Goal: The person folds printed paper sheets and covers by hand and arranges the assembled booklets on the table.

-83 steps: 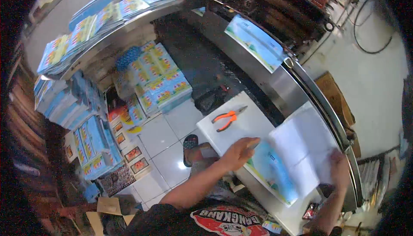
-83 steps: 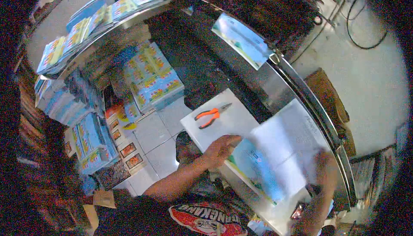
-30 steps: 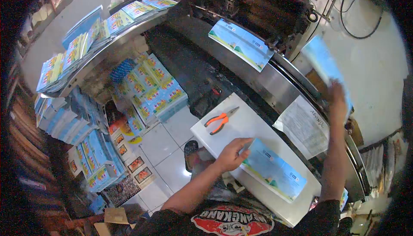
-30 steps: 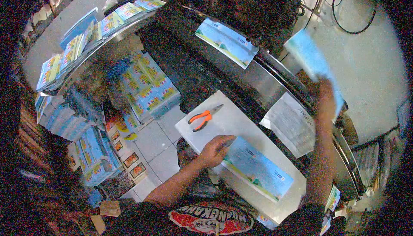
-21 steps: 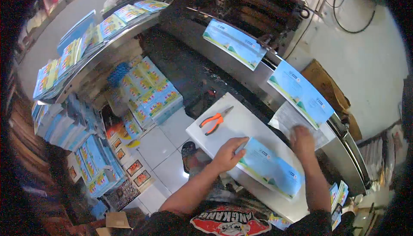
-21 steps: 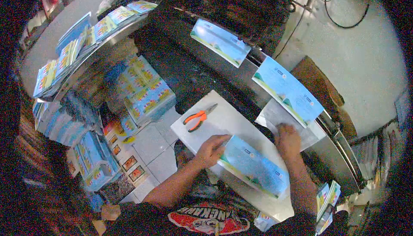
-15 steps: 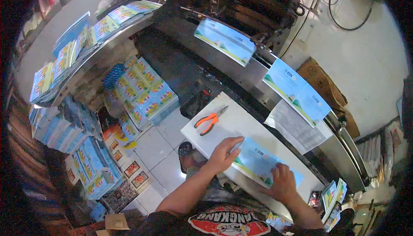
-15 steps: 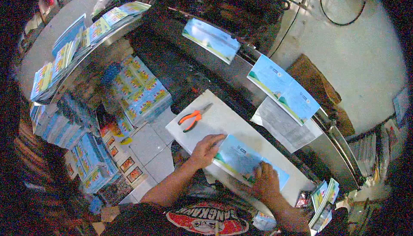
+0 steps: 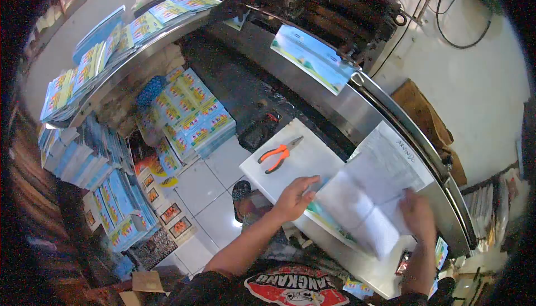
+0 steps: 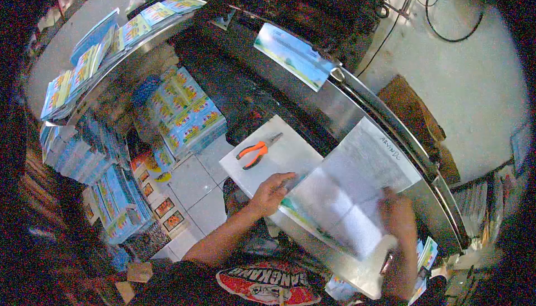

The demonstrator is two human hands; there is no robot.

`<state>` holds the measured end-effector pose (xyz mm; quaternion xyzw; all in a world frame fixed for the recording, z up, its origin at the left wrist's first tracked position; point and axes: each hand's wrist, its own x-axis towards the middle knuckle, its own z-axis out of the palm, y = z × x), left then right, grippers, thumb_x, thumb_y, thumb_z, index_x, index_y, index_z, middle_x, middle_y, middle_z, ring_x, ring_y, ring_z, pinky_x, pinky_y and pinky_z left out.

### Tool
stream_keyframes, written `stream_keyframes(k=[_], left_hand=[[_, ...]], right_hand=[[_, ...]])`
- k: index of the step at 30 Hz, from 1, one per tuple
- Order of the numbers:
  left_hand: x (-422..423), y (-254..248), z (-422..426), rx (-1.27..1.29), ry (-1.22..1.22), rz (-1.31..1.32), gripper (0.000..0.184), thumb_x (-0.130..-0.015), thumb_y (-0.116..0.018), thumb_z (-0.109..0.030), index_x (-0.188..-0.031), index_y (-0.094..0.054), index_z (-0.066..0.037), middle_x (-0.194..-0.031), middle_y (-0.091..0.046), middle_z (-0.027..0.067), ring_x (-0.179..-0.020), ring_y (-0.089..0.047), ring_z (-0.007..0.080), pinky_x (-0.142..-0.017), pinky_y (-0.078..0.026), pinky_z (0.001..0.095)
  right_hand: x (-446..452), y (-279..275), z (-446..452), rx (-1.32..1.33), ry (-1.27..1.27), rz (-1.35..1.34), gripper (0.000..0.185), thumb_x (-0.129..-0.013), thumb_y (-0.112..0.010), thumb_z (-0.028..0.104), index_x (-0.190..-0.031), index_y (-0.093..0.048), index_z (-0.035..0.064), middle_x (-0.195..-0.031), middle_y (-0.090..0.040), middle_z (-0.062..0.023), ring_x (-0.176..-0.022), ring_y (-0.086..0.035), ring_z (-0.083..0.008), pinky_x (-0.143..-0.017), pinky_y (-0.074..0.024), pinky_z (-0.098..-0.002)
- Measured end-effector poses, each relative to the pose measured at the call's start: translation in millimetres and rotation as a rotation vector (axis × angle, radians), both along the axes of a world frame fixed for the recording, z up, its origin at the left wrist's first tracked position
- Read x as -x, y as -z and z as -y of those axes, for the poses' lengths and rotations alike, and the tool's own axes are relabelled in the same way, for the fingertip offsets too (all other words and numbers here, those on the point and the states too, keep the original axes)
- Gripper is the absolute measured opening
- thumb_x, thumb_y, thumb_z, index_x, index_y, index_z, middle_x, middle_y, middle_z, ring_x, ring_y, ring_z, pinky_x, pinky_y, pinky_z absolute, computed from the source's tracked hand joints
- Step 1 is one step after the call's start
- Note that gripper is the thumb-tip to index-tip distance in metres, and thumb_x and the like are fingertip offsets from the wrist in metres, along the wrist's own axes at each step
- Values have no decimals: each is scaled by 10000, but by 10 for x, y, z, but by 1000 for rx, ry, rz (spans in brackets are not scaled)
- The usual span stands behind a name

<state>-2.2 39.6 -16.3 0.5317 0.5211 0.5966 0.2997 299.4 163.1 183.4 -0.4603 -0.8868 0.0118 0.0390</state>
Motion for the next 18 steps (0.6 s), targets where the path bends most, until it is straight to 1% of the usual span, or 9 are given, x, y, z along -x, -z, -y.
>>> stream_keyframes(k=[1,5,7,10,11,13,14,16,18], left_hand=[[10,2,-16,-5,-7,0,491,-986,-465,-399,-1308,-535,-35,-1256,-580,169,-1171,-557,312,-1002,-414,393],[-1,1,-1,-47,-15,-52,447,-983,-473,-336,-1317,-526,-43,-1260,-575,173,-1176,-554,334,-1013,-416,403],[10,-24,0,-33,-7,-54,433,-977,-480,-307,-1318,-524,-43,-1259,-575,175,-1177,-552,339,-1015,-418,408],[14,-12,-8,-35,-8,-93,402,-937,-513,-189,-1311,-530,-44,-1260,-575,179,-1173,-554,339,-1010,-425,411],[14,-3,-15,-18,-6,-100,411,-910,-516,-137,-1311,-531,-46,-1261,-575,180,-1172,-554,341,-1011,-425,409],[-1,3,-1,-2,-9,-111,429,-883,-520,-86,-1310,-532,-48,-1261,-574,182,-1172,-554,343,-1013,-425,407],[-9,4,-1,-10,-10,-114,420,-909,-540,-147,-1316,-521,-45,-1239,-577,183,-1147,-553,348,-991,-431,408],[5,-3,-1,-18,-12,-117,425,-936,-561,-209,-1322,-510,-41,-1217,-579,183,-1122,-551,353,-969,-438,409],[-16,-2,-12,-24,-39,-188,429,-886,-513,-97,-1310,-531,-36,-1247,-583,180,-1166,-555,337,-1009,-426,397]], right_hand=[[-95,-12,-160,-191,0,-27,311,-889,-537,147,-1177,-625,68,-827,-661,-247,-781,-654,-422,-682,-515,-510],[41,-750,-921,-294,312,-244,390,-942,-474,66,-1322,-552,106,-1366,-525,-185,-1220,-556,-264,-970,-454,-385],[331,-843,-1094,-674,101,-397,495,-855,-483,-2,-1327,-558,130,-1343,-553,-161,-1177,-574,-333,-975,-475,-399],[562,-514,-1509,-747,50,-212,499,-871,-482,5,-1350,-529,139,-1413,-492,-144,-1232,-534,-314,-1010,-451,-390],[576,-196,-1713,-714,66,-144,489,-877,-518,39,-1351,-525,158,-1414,-494,-117,-1245,-520,-318,-1011,-451,-390],[902,106,-1426,-326,188,-99,477,-889,-500,71,-1356,-512,167,-1396,-510,-112,-1235,-533,-315,-978,-482,-402],[768,530,-1529,-487,-52,-11,479,-884,-498,71,-1358,-501,141,-1391,-512,-129,-1232,-537,-322,-953,-503,-411],[833,706,-1188,-489,-140,-45,440,-861,-518,53,-1298,-541,99,-1378,-514,-153,-1188,-562,-354,-929,-521,-407],[709,979,-1032,-272,-43,-109,287,-881,-489,112,-1130,-631,93,-1126,-641,-207,-990,-638,-387,-818,-529,-469]])
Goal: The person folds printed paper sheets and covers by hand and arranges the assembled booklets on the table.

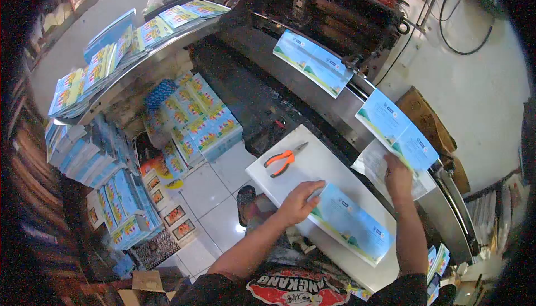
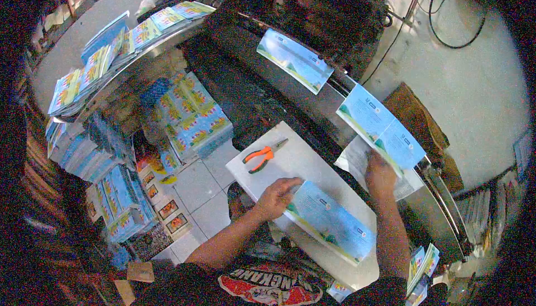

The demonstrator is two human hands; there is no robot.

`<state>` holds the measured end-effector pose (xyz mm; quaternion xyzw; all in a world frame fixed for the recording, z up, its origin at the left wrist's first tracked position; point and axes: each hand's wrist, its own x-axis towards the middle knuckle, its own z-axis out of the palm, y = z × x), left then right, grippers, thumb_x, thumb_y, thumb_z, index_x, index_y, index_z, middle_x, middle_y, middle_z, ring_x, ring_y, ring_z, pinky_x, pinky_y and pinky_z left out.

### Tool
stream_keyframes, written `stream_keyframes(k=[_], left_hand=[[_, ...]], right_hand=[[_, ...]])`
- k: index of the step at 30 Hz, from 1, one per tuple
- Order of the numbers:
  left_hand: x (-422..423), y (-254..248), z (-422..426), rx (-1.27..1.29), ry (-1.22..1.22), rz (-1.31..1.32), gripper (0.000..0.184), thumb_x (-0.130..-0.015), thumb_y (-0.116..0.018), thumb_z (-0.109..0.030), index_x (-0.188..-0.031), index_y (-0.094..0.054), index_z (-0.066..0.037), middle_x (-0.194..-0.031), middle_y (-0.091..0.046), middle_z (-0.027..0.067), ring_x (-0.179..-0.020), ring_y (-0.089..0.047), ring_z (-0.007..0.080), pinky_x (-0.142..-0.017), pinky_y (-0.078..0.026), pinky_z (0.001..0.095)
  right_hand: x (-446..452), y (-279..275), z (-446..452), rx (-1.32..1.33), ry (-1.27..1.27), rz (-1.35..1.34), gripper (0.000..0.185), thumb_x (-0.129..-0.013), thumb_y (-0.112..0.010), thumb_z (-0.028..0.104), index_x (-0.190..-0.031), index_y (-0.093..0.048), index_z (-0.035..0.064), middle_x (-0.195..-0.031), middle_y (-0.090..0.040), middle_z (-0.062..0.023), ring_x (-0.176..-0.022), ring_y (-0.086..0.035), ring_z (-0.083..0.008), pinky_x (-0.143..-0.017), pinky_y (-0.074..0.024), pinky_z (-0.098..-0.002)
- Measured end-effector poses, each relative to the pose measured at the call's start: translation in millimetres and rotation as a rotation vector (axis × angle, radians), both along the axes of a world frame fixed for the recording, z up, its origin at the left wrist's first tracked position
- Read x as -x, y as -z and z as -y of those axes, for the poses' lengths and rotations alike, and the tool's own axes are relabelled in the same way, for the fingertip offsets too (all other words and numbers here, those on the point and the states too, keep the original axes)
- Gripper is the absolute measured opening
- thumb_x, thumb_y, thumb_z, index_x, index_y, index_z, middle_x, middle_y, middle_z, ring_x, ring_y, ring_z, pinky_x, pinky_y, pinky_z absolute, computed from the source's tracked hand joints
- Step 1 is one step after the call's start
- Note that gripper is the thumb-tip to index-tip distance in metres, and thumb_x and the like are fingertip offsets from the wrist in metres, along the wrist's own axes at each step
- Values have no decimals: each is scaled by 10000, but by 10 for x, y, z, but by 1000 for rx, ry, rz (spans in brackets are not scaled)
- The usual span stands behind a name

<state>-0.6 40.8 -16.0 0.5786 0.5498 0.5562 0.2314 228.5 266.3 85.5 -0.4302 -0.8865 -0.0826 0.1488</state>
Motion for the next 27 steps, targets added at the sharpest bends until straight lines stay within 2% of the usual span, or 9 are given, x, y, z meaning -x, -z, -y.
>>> stream_keyframes(k=[4,6,9,11,13,15,19,22,27], left_hand=[[3,54,-16,-52,3,45,414,-937,-499,-218,-1302,-536,-27,-1246,-588,179,-1160,-557,334,-1005,-425,399],[-9,62,-10,-9,24,149,525,-984,-420,-432,-1294,-544,-28,-1253,-589,185,-1168,-555,343,-1009,-418,400],[29,108,-11,-52,68,131,414,-967,-492,-230,-1330,-504,-32,-1246,-573,185,-1175,-540,340,-1015,-406,404],[15,111,-15,-71,69,136,428,-976,-470,-265,-1331,-502,-27,-1249,-571,186,-1181,-537,343,-1020,-401,404],[29,61,-18,-91,66,137,446,-986,-449,-300,-1331,-500,-22,-1252,-570,186,-1188,-534,345,-1024,-396,403],[27,21,-23,-17,49,111,917,-889,-249,-760,-1303,-527,10,-1264,-583,194,-1207,-543,305,-1031,-394,389],[15,24,-32,-36,47,151,912,-895,-242,-752,-1320,-511,10,-1262,-582,194,-1205,-543,306,-1031,-394,386],[41,15,6,-38,49,163,875,-915,-255,-721,-1331,-500,9,-1250,-586,189,-1195,-546,305,-1026,-396,383],[35,54,-14,-21,45,154,711,-965,-368,-596,-1332,-500,-1,-1250,-582,178,-1166,-558,309,-1005,-415,387]], right_hand=[[-256,70,824,282,-62,14,223,-805,-635,128,-1019,-625,67,-974,-662,-149,-881,-635,-373,-753,-514,-453],[-300,-74,1350,484,-6,169,451,-720,-760,347,-1000,-587,39,-1072,-615,-165,-953,-608,-356,-763,-502,-453],[-391,-130,1829,532,-82,284,620,-727,-748,454,-1106,-580,-8,-1164,-552,-234,-1075,-557,-387,-829,-498,-479],[-472,-22,1957,227,-203,328,659,-636,-822,422,-1076,-574,-2,-1215,-535,-226,-1080,-538,-379,-850,-494,-422],[-599,-2,1898,311,-197,301,657,-651,-821,382,-1128,-577,1,-1243,-528,-219,-1125,-523,-378,-907,-480,-424],[-673,-61,1820,522,-251,144,593,-671,-807,327,-1137,-595,27,-1237,-560,-200,-1113,-556,-363,-910,-483,-442],[-615,-428,1607,783,-136,115,461,-747,-743,250,-1135,-607,40,-1167,-610,-208,-1045,-600,-366,-891,-488,-455],[-572,-760,1413,753,7,239,298,-875,-551,172,-1148,-612,70,-953,-664,-243,-862,-645,-430,-800,-520,-508],[-846,-1181,720,123,227,196,294,-908,-539,218,-1144,-633,70,-861,-656,-249,-822,-645,-424,-724,-506,-512]])
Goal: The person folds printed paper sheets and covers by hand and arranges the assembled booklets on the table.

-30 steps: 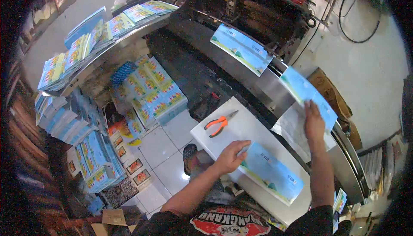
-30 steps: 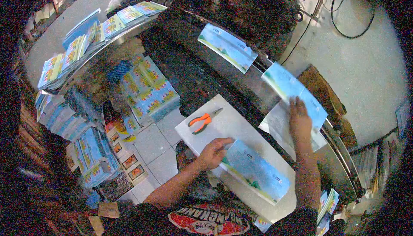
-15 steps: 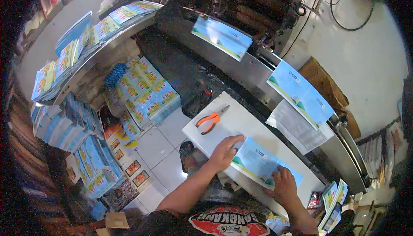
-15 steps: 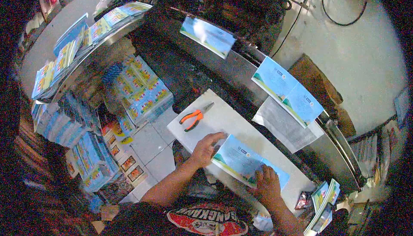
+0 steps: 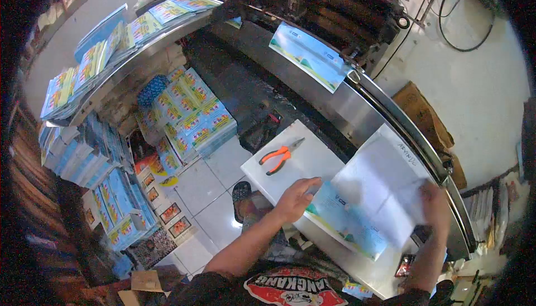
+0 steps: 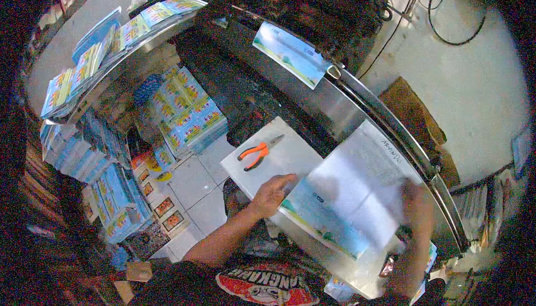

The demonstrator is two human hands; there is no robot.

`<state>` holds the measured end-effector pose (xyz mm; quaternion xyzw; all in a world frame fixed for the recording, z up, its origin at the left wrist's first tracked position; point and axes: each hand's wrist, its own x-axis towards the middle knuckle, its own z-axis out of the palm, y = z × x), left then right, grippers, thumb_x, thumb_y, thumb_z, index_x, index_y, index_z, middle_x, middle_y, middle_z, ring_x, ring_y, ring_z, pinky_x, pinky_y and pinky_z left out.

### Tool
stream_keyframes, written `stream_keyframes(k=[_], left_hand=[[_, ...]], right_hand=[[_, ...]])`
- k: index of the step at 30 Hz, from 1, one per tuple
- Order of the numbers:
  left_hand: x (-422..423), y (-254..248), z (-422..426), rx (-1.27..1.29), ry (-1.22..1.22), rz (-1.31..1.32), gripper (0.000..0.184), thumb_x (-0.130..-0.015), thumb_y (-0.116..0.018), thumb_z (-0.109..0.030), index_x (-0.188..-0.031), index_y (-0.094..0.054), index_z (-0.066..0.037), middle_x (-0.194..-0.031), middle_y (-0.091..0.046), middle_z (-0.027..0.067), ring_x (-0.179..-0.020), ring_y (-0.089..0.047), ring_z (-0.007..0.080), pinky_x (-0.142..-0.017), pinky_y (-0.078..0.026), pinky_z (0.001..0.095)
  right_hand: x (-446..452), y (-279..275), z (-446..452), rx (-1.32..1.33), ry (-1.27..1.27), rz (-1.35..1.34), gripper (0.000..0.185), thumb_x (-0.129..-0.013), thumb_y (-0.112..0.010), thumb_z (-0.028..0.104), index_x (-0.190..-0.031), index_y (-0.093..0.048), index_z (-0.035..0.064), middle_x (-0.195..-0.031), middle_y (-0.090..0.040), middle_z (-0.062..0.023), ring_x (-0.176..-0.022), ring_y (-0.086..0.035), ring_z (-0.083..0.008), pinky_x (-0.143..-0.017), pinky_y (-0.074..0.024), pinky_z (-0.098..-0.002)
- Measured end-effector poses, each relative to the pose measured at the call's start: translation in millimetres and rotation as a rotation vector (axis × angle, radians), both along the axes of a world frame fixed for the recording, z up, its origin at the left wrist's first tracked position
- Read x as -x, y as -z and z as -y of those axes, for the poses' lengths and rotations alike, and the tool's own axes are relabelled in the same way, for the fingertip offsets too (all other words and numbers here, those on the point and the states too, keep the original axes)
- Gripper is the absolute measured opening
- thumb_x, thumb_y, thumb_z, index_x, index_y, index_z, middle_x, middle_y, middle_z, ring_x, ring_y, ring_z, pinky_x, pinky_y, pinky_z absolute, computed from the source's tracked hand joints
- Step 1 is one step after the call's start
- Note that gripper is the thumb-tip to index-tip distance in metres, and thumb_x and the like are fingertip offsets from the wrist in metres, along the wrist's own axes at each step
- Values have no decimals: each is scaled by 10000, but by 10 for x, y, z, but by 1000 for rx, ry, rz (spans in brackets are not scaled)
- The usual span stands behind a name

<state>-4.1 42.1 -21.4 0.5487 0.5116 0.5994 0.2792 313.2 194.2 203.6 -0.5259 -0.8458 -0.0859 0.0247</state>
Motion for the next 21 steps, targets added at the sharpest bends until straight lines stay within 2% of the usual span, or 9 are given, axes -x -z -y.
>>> stream_keyframes(k=[1,3,6,8,10,12,14,18,21], left_hand=[[-3,36,1,-1,-4,2,711,-965,-368,-596,-1332,-500,-1,-1250,-582,178,-1166,-558,309,-1005,-415,387],[9,74,8,3,17,5,440,-941,-531,-204,-1345,-488,-34,-1238,-573,171,-1162,-539,329,-993,-423,399],[5,-41,28,21,1,-13,441,-922,-546,-164,-1343,-491,-43,-1237,-573,174,-1157,-539,338,-991,-425,402],[-2,19,-1,6,6,-39,439,-920,-548,-159,-1339,-493,-44,-1238,-573,176,-1149,-541,342,-986,-430,405],[5,21,0,-10,3,-72,436,-917,-550,-154,-1336,-495,-45,-1238,-574,177,-1142,-543,346,-981,-434,408],[-5,-1,10,-15,-3,-140,440,-909,-564,-142,-1334,-498,-51,-1234,-574,180,-1128,-547,347,-966,-444,410],[-12,-3,14,-34,-15,-137,439,-907,-568,-140,-1332,-501,-53,-1230,-574,183,-1122,-550,346,-961,-446,411],[-22,-53,15,11,-7,-106,424,-916,-567,-157,-1324,-510,-56,-1210,-578,185,-1111,-555,343,-956,-448,410],[-33,-10,-2,0,-14,-85,408,-929,-546,-167,-1319,-514,-54,-1196,-582,183,-1099,-561,344,-950,-450,406]], right_hand=[[11,-195,-160,-5,144,-214,314,-899,-539,151,-1188,-622,64,-953,-670,-250,-896,-671,-378,-754,-519,-471],[9,-506,-493,-229,73,-375,398,-898,-498,83,-1288,-573,55,-1217,-621,-220,-1127,-620,-315,-930,-493,-405],[368,-641,-850,-485,-38,-540,516,-842,-481,-49,-1334,-549,91,-1314,-577,-168,-1193,-583,-289,-990,-469,-378],[495,-311,-1222,-676,-153,-347,397,-957,-464,95,-1346,-536,123,-1371,-536,-144,-1217,-560,-278,-980,-467,-386],[665,129,-1361,-359,-135,-509,375,-986,-420,140,-1339,-546,148,-1389,-514,-153,-1245,-529,-309,-1004,-450,-398],[851,504,-1210,-233,-143,-97,386,-975,-401,150,-1332,-547,124,-1374,-523,-167,-1229,-541,-329,-1007,-449,-418],[962,818,-879,-428,-296,-39,458,-842,-487,-6,-1262,-593,143,-1285,-596,-134,-1156,-591,-294,-936,-498,-406],[693,1139,-469,-47,-313,-77,245,-859,-530,119,-1074,-642,79,-1108,-652,-152,-1014,-622,-355,-870,-506,-460],[559,1086,209,283,-235,-75,316,-808,-660,257,-1057,-620,67,-1067,-640,-155,-982,-623,-340,-818,-509,-446]])
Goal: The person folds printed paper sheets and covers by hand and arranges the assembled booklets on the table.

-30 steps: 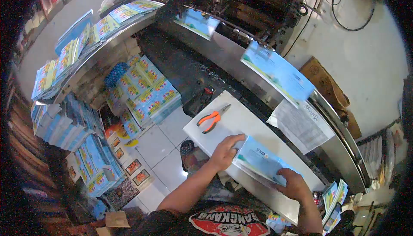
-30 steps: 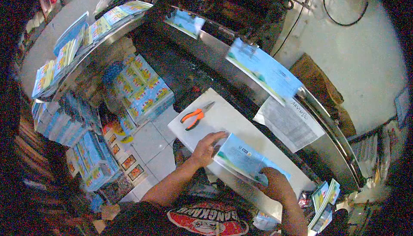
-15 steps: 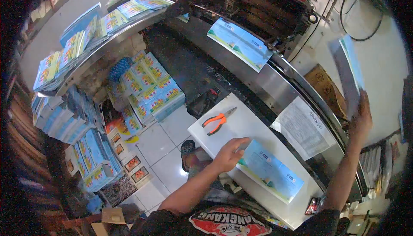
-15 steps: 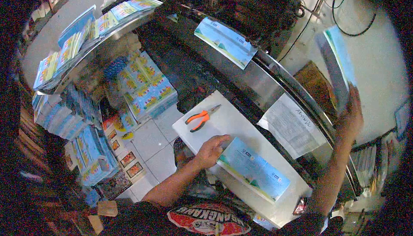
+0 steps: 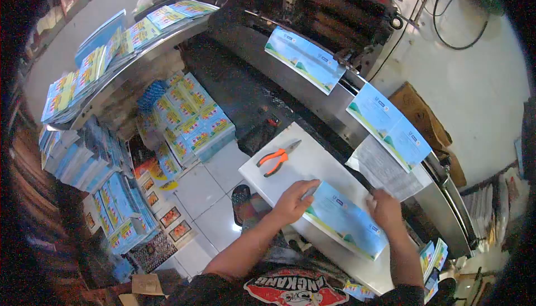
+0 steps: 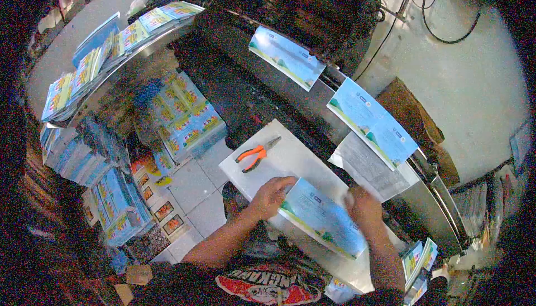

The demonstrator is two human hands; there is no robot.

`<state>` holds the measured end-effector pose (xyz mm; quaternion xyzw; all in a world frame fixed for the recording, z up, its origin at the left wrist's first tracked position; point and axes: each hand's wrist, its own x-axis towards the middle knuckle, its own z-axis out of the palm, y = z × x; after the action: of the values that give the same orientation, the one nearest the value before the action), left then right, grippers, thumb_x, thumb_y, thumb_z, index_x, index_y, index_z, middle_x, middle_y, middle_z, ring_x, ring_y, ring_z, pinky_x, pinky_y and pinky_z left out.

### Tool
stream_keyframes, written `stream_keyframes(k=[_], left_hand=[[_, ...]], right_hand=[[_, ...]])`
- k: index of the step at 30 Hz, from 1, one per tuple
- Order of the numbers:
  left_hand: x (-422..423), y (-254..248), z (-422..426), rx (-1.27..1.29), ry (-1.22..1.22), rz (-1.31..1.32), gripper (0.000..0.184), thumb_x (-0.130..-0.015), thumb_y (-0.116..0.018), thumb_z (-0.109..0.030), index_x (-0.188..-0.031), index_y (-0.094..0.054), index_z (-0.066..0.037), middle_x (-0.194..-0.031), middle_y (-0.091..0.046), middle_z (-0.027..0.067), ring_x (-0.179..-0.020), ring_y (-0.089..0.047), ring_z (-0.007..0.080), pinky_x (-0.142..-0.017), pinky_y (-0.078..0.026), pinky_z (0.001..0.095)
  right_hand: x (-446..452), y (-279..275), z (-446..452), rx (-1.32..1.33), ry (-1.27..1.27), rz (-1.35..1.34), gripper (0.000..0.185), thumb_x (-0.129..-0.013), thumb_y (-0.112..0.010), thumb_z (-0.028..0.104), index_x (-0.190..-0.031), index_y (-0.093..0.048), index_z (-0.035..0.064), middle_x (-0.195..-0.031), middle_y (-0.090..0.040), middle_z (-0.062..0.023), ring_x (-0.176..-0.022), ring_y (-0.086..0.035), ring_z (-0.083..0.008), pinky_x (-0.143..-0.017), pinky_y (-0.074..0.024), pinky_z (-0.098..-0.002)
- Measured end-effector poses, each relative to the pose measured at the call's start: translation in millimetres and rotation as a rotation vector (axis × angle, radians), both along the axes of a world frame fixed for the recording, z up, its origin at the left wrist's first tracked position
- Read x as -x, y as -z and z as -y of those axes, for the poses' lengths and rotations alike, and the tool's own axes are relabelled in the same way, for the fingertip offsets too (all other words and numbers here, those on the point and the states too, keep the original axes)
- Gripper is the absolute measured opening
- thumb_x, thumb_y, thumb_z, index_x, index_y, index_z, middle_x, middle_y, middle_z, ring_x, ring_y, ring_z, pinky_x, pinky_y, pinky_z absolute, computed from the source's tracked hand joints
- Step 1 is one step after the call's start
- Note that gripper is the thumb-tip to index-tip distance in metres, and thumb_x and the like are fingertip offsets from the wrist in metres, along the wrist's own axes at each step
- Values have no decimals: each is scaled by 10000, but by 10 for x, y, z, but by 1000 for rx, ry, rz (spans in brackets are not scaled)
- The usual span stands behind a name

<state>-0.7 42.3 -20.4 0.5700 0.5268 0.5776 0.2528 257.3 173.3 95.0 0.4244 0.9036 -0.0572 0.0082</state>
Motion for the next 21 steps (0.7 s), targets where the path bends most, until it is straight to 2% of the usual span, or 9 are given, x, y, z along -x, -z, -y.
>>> stream_keyframes(k=[1,3,6,7,9,13,15,19,21], left_hand=[[-3,1,4,2,0,1,408,-929,-546,-167,-1319,-514,-54,-1196,-582,183,-1099,-561,344,-950,-450,406],[11,-16,13,24,-6,20,472,-982,-460,-398,-1289,-540,-49,-1225,-592,185,-1153,-559,353,-1001,-426,414],[16,12,-1,21,15,44,642,-979,-359,-559,-1293,-532,-26,-1223,-593,180,-1155,-560,340,-1004,-419,406],[7,23,-8,24,21,44,642,-979,-359,-559,-1293,-532,-26,-1223,-593,180,-1155,-560,340,-1004,-419,406],[7,24,-14,-68,35,86,393,-961,-487,-228,-1293,-527,-22,-1208,-590,197,-1126,-566,348,-976,-435,395],[13,-5,-15,-57,49,150,394,-962,-486,-226,-1288,-526,-8,-1204,-592,196,-1122,-569,345,-976,-434,397],[10,23,-14,-14,34,135,660,-974,-388,-560,-1287,-528,4,-1249,-577,172,-1185,-549,284,-1010,-409,382],[17,10,2,27,25,139,573,-990,-423,-478,-1289,-530,-1,-1257,-577,165,-1191,-547,284,-1015,-406,381],[19,-35,9,27,24,109,448,-997,-450,-337,-1293,-534,-12,-1250,-587,163,-1191,-550,291,-1021,-404,384]], right_hand=[[-37,-16,258,5,-45,5,366,-769,-726,287,-1038,-609,67,-1049,-631,-154,-966,-620,-333,-768,-515,-435],[-12,-67,731,25,-77,78,480,-708,-780,333,-1042,-585,49,-1102,-584,-169,-1059,-566,-353,-812,-501,-439],[-145,84,1096,-147,-207,98,486,-724,-775,312,-1065,-567,34,-1176,-539,-171,-1135,-505,-369,-864,-489,-446],[-189,83,1083,-144,-201,99,486,-724,-775,312,-1065,-567,34,-1176,-539,-171,-1135,-505,-369,-864,-489,-446],[-275,43,1004,82,-278,37,430,-743,-761,283,-1048,-581,39,-1156,-572,-202,-1097,-552,-354,-860,-487,-451],[-270,-357,822,384,-4,-98,311,-789,-708,225,-1019,-596,48,-1016,-638,-235,-955,-623,-382,-790,-497,-473],[-264,-558,679,232,129,4,245,-825,-648,172,-1038,-614,56,-853,-653,-241,-804,-636,-431,-707,-495,-497],[-463,-912,252,46,111,74,343,-913,-527,228,-1206,-590,63,-921,-655,-260,-844,-638,-441,-735,-516,-520],[-676,-1052,-162,-164,289,-56,354,-887,-535,131,-1227,-598,52,-1022,-660,-238,-925,-644,-386,-811,-504,-459]])
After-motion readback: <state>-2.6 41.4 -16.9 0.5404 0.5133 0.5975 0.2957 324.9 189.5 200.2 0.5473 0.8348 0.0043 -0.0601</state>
